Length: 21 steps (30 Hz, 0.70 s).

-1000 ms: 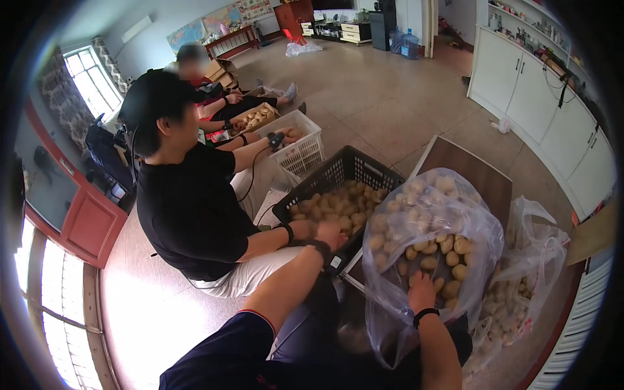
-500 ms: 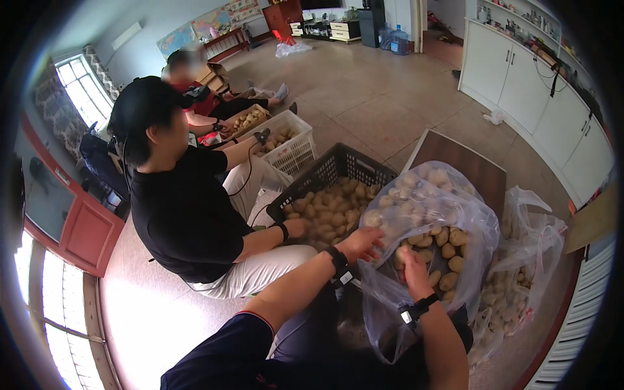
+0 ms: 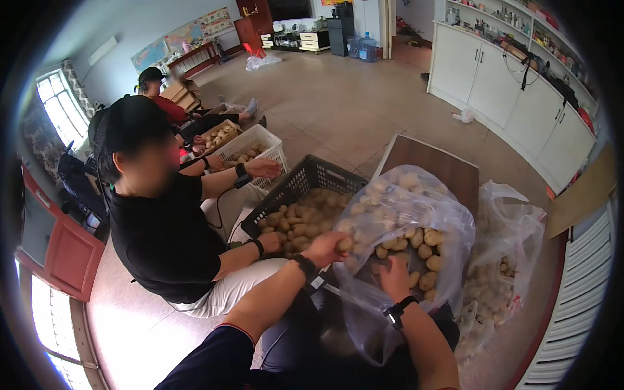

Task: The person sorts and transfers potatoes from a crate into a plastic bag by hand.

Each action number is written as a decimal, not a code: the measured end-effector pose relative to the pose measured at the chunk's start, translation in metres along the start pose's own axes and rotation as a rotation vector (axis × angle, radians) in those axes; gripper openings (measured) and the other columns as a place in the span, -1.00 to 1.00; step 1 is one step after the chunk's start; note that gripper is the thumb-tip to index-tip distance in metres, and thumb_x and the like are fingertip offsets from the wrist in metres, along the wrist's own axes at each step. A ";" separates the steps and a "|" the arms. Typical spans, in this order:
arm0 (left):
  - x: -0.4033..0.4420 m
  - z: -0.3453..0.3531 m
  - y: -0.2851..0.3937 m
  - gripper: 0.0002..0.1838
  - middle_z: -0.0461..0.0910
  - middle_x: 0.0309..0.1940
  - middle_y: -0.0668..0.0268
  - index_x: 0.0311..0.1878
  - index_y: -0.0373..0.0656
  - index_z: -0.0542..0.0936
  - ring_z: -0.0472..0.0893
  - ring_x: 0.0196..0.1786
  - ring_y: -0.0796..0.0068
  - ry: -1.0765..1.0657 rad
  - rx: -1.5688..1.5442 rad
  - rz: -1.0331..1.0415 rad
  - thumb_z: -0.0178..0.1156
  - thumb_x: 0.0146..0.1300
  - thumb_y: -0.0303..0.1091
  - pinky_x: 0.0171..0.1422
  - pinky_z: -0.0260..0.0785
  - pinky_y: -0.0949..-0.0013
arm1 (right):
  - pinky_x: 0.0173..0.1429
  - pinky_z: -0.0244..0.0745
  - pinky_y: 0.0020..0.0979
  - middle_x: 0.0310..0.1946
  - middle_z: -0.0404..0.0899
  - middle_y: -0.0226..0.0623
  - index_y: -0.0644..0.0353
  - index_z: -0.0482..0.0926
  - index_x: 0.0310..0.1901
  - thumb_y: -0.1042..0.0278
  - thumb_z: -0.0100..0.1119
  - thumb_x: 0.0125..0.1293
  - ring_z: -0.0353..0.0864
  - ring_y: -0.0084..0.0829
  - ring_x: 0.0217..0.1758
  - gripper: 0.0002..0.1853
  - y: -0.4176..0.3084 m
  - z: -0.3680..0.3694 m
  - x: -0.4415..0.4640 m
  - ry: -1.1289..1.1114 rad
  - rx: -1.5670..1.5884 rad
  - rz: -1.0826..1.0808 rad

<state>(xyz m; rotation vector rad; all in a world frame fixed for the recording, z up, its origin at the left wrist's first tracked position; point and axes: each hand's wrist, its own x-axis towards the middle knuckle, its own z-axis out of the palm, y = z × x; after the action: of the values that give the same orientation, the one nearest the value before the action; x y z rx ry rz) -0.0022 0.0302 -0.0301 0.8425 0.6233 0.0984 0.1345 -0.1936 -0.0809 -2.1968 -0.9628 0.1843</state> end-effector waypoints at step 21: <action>-0.004 -0.083 0.002 -0.59 0.65 -0.21 0.03 -0.12 -0.26 0.61 0.62 -0.12 -0.01 0.394 1.571 0.484 0.38 0.11 -0.12 -0.12 0.51 0.11 | 0.05 0.52 -0.07 0.06 0.39 -0.02 0.09 0.43 0.08 0.33 0.26 0.09 0.56 0.03 0.00 -0.54 0.059 -0.022 -0.036 -0.101 -0.336 0.242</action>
<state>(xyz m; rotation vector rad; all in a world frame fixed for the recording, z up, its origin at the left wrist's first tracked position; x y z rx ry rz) -0.0509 0.0857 -0.0685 2.5378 0.8092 0.2192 0.1517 -0.2582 -0.1091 -2.6359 -0.8253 0.2642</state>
